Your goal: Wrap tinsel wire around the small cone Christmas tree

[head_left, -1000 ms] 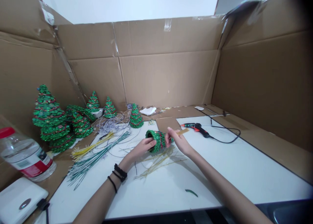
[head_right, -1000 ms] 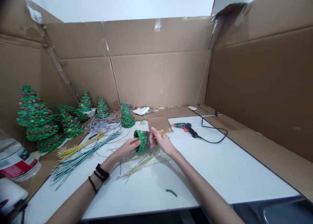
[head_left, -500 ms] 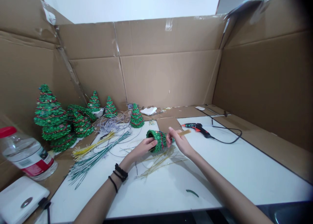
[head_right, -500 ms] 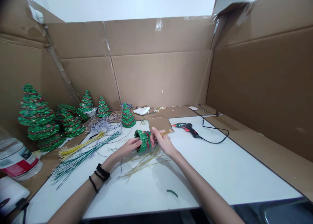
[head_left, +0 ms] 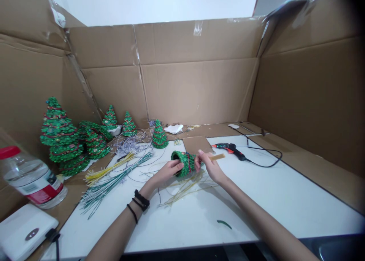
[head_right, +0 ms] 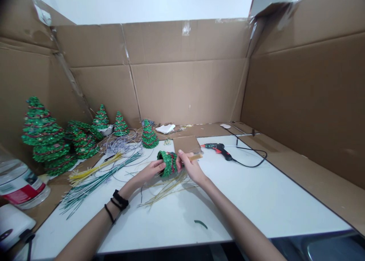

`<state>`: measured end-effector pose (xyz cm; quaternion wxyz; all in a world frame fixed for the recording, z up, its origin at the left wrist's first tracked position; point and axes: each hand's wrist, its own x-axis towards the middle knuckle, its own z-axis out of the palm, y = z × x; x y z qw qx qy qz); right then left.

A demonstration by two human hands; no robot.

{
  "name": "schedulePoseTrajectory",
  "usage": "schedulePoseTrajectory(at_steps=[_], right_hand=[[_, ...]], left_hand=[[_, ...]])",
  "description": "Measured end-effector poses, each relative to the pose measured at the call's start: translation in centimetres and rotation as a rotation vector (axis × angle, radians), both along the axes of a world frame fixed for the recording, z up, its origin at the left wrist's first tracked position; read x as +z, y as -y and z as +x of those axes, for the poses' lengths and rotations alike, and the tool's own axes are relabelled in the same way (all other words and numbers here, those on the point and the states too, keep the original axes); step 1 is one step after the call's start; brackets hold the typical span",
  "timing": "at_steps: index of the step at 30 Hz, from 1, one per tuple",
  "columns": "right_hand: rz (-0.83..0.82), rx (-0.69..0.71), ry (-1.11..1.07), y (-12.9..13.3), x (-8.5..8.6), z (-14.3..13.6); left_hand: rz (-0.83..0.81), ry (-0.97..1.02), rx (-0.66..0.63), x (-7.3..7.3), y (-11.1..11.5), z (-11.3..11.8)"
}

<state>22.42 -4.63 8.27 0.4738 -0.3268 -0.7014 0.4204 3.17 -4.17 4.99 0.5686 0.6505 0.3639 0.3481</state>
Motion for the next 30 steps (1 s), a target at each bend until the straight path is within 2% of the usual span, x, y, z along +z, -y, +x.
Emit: schedulePoseTrajectory(at_steps=[15, 20, 30], right_hand=[[0.001, -0.006, 0.013, 0.3, 0.3, -0.6], [-0.012, -0.012, 0.042, 0.3, 0.7, -0.8], [0.006, -0.033, 0.055, 0.5, 0.8, -1.0]], left_hand=[[-0.021, 0.053, 0.028, 1.1, 0.8, 0.6], [0.043, -0.021, 0.086, 1.3, 0.9, 0.7], [0.118, -0.063, 0.076, 1.2, 1.0, 0.8]])
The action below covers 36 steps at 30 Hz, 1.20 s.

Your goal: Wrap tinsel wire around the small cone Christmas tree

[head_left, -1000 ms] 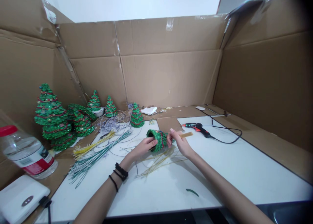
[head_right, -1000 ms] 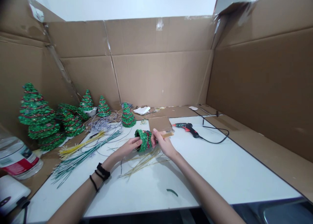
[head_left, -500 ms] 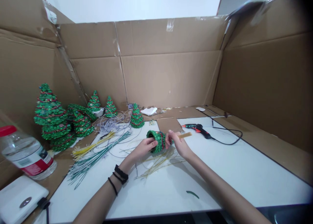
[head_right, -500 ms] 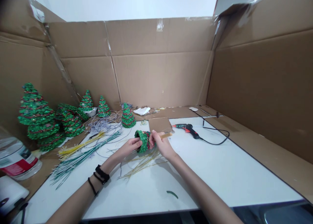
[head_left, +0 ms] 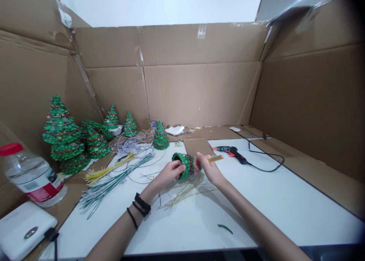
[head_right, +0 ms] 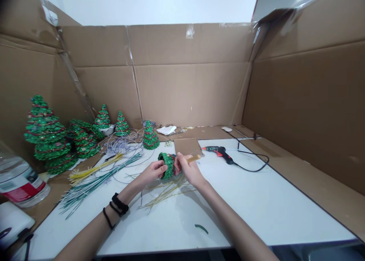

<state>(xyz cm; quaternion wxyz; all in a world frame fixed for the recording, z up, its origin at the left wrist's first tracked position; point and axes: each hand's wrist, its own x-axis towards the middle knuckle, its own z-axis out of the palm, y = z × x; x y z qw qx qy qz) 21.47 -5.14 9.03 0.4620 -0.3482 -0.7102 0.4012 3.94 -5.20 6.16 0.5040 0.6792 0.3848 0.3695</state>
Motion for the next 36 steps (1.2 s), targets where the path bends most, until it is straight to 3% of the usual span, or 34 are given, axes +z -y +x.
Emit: schedulePoseTrajectory(at_steps=[17, 25, 36], right_hand=[[0.048, -0.066, 0.004, 0.3, -0.3, -0.3], [0.066, -0.077, 0.002, 0.2, -0.5, -0.3], [0.134, -0.144, 0.020, 0.7, -1.2, -0.5]], left_hand=[[-0.135, -0.044, 0.058, -0.2, -0.4, -0.4], [-0.124, 0.011, 0.056, 0.7, -0.1, -0.2], [-0.120, -0.006, 0.053, 0.3, -0.1, -0.2]])
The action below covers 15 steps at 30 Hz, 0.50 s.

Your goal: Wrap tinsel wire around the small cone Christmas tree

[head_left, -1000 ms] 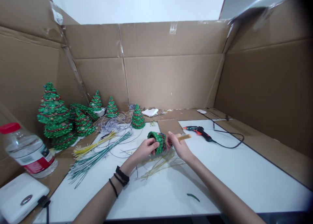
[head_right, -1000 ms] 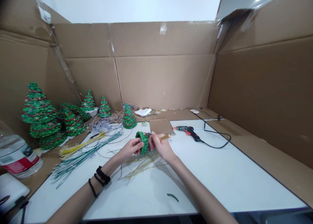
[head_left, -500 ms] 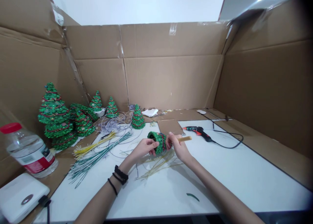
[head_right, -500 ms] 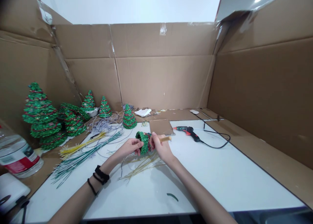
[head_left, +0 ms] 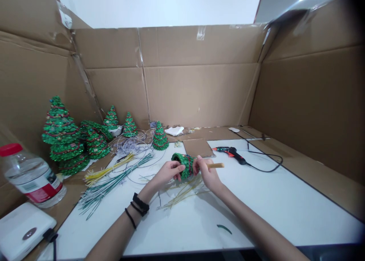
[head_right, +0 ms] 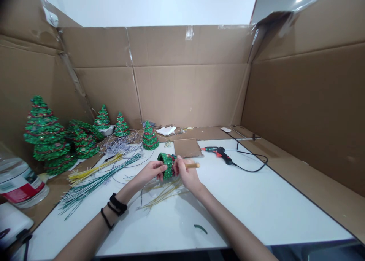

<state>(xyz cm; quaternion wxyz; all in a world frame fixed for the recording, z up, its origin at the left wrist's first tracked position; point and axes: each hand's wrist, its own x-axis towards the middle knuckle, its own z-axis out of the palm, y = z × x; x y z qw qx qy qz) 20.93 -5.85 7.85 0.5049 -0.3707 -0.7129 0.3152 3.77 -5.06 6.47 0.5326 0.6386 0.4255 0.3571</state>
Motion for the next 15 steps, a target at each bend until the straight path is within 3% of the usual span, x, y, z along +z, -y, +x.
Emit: schedulePoseTrajectory(at_steps=[8, 15], right_hand=[[0.152, -0.055, 0.081, 0.22, -0.35, -0.21], [0.146, -0.050, 0.068, 0.08, -0.51, -0.18]], left_hand=[[0.013, -0.023, 0.021, 0.30, 0.21, 0.16], [0.074, -0.062, 0.029, 0.12, 0.02, 0.14]])
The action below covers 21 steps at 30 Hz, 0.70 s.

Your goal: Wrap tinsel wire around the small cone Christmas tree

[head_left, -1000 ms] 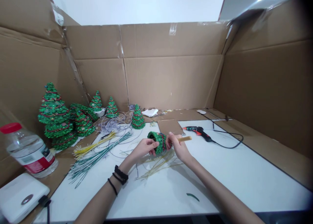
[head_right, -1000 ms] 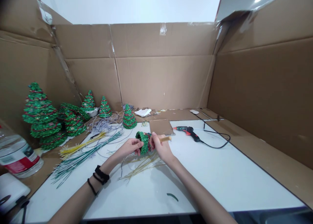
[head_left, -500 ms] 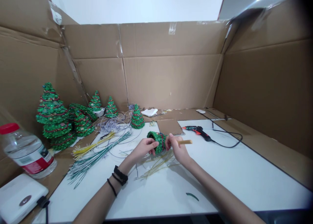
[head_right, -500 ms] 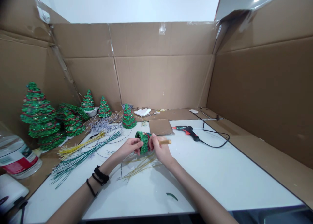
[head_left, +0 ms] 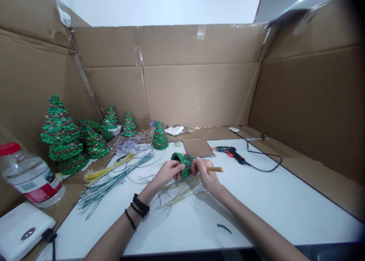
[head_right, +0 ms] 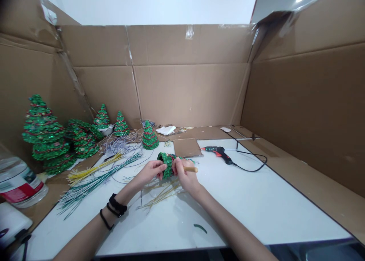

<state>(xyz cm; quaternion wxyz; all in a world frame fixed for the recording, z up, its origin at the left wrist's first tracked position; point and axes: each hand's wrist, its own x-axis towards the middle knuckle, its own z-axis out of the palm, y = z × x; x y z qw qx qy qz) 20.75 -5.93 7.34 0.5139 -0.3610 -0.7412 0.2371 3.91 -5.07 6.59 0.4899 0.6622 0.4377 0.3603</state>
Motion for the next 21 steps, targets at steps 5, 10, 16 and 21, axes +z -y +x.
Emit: schedulePoseTrajectory(at_steps=[5, 10, 16, 21], right_hand=[[-0.045, 0.038, -0.069, -0.2, -0.1, 0.3], [0.067, -0.074, -0.416, -0.5, 0.6, 1.0], [-0.084, -0.048, -0.368, -1.4, 0.7, 0.9], [-0.139, 0.035, -0.380, -1.6, 0.6, 1.0]], left_hand=[[0.047, -0.062, -0.004, 0.3, 0.0, -0.3], [0.087, -0.069, 0.033, 0.2, -0.2, -0.6], [0.214, -0.298, 0.139, 0.8, 0.2, -0.9], [0.651, -0.780, 0.272, 3.7, 1.6, -1.6]])
